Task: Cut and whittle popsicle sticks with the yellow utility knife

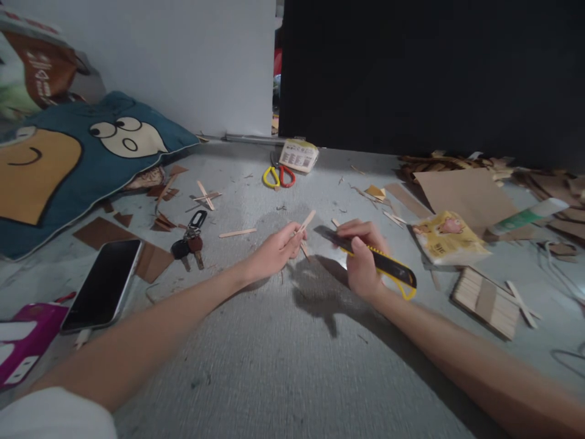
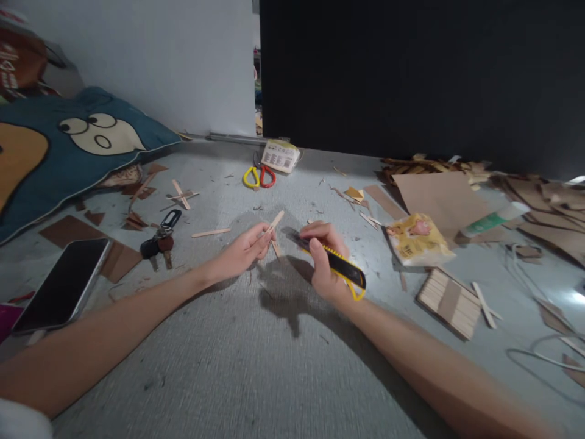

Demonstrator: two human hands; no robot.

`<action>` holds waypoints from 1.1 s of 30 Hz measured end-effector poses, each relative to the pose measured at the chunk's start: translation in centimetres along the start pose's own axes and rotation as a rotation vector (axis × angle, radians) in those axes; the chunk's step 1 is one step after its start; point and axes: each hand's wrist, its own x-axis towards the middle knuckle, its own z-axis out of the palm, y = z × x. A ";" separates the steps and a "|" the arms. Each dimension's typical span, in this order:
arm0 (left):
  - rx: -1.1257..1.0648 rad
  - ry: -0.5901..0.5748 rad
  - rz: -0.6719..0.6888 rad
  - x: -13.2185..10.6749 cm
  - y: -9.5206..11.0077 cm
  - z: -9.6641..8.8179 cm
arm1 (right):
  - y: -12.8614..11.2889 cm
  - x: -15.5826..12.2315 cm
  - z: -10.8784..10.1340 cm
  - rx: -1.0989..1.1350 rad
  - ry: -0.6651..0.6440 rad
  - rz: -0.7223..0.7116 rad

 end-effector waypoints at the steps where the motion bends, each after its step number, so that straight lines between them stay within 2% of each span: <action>1: 0.020 0.021 -0.005 0.0 0.1 0.1 | 0.0 0.0 -0.3 -0.148 0.011 -0.111; 3: 0.084 0.049 -0.009 -0.1 0.2 0.3 | 0.0 0.2 -0.5 -0.330 0.013 -0.264; 5: 0.158 0.053 -0.006 -0.2 0.5 0.5 | 0.3 0.4 -0.4 -0.385 -0.023 -0.303; 11: 0.373 0.020 -0.074 -0.4 1.1 1.0 | 1.2 1.1 0.8 -0.440 -0.147 -0.146; 18: 0.481 0.009 -0.114 -0.4 1.2 1.3 | 0.8 1.4 0.9 -0.484 -0.202 -0.227; 27: 0.450 0.031 -0.079 -0.3 0.5 1.4 | 0.9 1.3 0.9 -0.491 -0.243 -0.200; 33: 0.477 0.032 -0.080 -0.4 0.5 1.4 | 1.0 1.3 1.0 -0.537 -0.252 -0.252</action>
